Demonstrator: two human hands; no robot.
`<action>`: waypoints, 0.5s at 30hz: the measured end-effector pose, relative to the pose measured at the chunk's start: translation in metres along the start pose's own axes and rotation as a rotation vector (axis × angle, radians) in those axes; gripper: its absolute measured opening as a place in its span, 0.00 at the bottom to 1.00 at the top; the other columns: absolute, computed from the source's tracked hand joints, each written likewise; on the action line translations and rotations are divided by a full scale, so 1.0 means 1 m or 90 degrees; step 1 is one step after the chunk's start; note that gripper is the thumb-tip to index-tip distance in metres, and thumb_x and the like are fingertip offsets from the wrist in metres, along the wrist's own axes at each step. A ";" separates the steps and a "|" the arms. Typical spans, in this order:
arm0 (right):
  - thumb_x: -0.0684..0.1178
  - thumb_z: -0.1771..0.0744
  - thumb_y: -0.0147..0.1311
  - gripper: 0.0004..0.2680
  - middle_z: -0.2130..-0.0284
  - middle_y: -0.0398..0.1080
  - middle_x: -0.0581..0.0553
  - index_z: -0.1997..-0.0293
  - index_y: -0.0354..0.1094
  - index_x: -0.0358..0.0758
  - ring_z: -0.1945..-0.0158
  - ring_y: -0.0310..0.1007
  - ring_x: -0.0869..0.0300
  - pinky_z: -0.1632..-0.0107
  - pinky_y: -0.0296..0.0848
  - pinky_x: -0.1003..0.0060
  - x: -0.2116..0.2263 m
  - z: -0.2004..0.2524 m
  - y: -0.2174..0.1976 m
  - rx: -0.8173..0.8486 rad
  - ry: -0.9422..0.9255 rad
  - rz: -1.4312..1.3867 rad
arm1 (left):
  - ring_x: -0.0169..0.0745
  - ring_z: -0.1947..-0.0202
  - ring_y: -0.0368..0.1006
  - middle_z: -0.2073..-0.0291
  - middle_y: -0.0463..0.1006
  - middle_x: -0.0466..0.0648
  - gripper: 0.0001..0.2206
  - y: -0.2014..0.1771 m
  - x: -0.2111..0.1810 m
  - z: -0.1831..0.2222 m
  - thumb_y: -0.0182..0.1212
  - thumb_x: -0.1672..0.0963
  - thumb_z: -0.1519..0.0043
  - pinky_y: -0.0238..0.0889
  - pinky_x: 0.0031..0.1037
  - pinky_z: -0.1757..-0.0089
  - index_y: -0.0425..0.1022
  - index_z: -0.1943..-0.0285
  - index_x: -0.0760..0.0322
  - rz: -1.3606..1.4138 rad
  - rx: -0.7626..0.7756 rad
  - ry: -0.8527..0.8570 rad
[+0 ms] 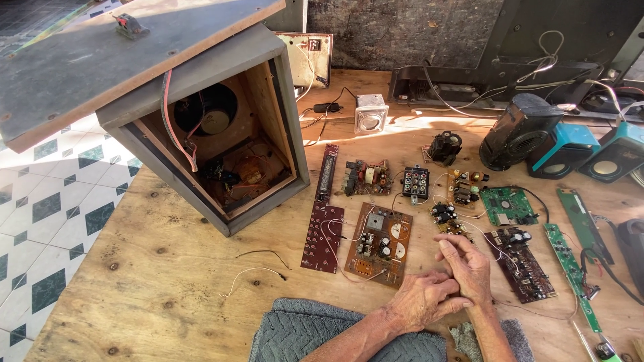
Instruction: Cleaning and inspecting internal electronic components on a repair bench using a screwdriver and a cloth.
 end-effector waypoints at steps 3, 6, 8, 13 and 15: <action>0.43 0.39 0.46 0.06 0.78 0.68 0.44 0.62 0.66 0.39 0.83 0.60 0.66 0.85 0.60 0.79 -0.009 -0.003 0.006 0.058 -0.002 -0.023 | 0.45 0.75 0.64 0.76 0.68 0.54 0.15 0.000 -0.002 0.001 0.43 0.52 0.41 0.59 0.34 0.70 0.64 0.73 0.69 -0.016 -0.013 0.025; 0.40 0.41 0.49 0.08 0.68 0.67 0.45 0.62 0.67 0.33 0.74 0.62 0.63 0.74 0.65 0.76 -0.006 -0.002 0.014 0.102 0.012 -0.048 | 0.46 0.77 0.63 0.79 0.64 0.52 0.16 -0.006 -0.014 0.006 0.44 0.52 0.40 0.56 0.32 0.76 0.62 0.76 0.69 -0.066 -0.088 0.116; 0.41 0.42 0.50 0.09 0.65 0.69 0.45 0.61 0.67 0.35 0.62 0.68 0.61 0.59 0.69 0.73 -0.009 -0.003 0.020 0.164 -0.033 0.024 | 0.45 0.78 0.61 0.80 0.63 0.52 0.16 -0.006 -0.018 0.010 0.43 0.52 0.40 0.53 0.31 0.76 0.62 0.75 0.69 -0.088 -0.106 0.151; 0.36 0.40 0.47 0.06 0.72 0.67 0.41 0.64 0.66 0.30 0.78 0.61 0.62 0.77 0.64 0.75 -0.001 0.003 0.009 0.105 0.003 -0.115 | 0.43 0.80 0.61 0.81 0.63 0.51 0.16 -0.009 -0.022 0.012 0.43 0.52 0.40 0.52 0.30 0.79 0.62 0.76 0.68 -0.106 -0.113 0.151; 0.33 0.40 0.45 0.06 0.74 0.67 0.38 0.64 0.65 0.28 0.81 0.61 0.61 0.81 0.63 0.74 0.003 -0.005 0.005 0.117 0.007 -0.175 | 0.44 0.81 0.63 0.81 0.64 0.50 0.15 -0.012 -0.021 0.008 0.45 0.51 0.41 0.54 0.30 0.79 0.64 0.76 0.66 -0.124 -0.117 0.145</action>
Point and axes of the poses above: each hand's wrist, its own z-axis away from the middle knuckle, its own y-axis out of the palm, x = y × z, the point moved 7 cm from there along -z, towards the middle knuckle
